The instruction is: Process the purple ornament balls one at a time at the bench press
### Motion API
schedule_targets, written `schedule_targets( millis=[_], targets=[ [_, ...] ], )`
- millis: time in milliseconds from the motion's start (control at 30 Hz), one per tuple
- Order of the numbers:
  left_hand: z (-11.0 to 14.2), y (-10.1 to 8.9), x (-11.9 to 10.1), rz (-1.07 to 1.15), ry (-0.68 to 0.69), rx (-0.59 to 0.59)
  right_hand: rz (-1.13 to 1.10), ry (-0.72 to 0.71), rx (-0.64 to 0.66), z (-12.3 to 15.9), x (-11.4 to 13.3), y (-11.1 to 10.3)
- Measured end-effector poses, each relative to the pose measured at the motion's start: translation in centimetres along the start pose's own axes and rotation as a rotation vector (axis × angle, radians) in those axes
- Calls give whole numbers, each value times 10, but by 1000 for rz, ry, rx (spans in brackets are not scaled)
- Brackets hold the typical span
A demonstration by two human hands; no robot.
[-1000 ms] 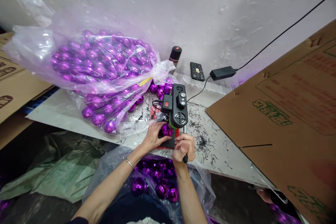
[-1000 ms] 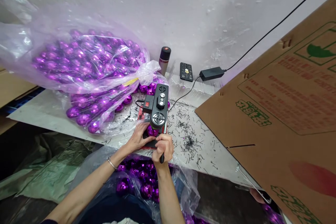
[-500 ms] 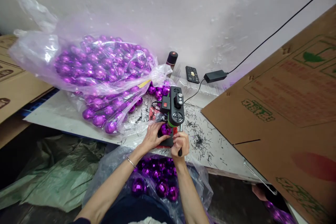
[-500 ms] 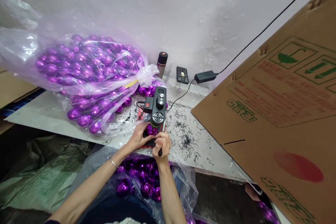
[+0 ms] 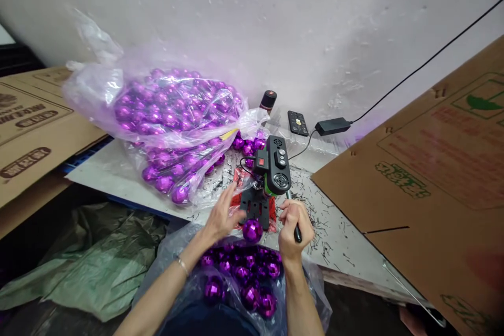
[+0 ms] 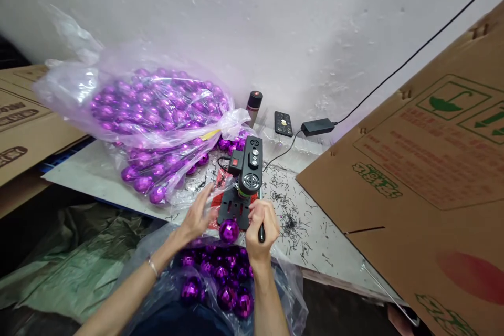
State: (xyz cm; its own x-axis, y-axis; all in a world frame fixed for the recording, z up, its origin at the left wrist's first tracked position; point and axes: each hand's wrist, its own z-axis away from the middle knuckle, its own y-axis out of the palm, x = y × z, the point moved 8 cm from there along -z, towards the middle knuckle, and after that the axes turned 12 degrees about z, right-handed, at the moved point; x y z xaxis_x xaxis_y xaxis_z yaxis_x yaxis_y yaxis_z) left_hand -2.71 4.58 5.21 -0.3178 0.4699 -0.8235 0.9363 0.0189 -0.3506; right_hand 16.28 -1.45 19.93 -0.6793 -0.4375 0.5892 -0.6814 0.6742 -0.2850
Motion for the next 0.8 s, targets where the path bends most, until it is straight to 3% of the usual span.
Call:
schedule_targets(
  millis=[67, 133, 233, 333, 467, 600, 700, 800],
  targets=[
    [-44, -27, 15, -122, -58, -116, -8, -6, -12, 3, -1, 1],
    [-89, -44, 31, -272, -129, -149, -6, -17, -5, 5, -1, 2],
    [-136, -48, 49, -461, -176, -53, 17, -38, 16, 7, -1, 2],
    [-154, -43, 59, -525, -177, 61, 28, -62, 16, 9, -1, 3],
    [-148, -53, 56, -489, -189, 72, 3, -74, 1, 7, 2, 2],
    [-112, -61, 28, -206, -110, -7, -6, -36, 40, -2, 7, 2],
    [-71, -49, 15, 54, -147, -52, -12, 19, 54, -13, 11, 0],
    [-37, -24, 20, 319, -283, -76, 6, 51, 65, -22, 15, -2]
  ],
)
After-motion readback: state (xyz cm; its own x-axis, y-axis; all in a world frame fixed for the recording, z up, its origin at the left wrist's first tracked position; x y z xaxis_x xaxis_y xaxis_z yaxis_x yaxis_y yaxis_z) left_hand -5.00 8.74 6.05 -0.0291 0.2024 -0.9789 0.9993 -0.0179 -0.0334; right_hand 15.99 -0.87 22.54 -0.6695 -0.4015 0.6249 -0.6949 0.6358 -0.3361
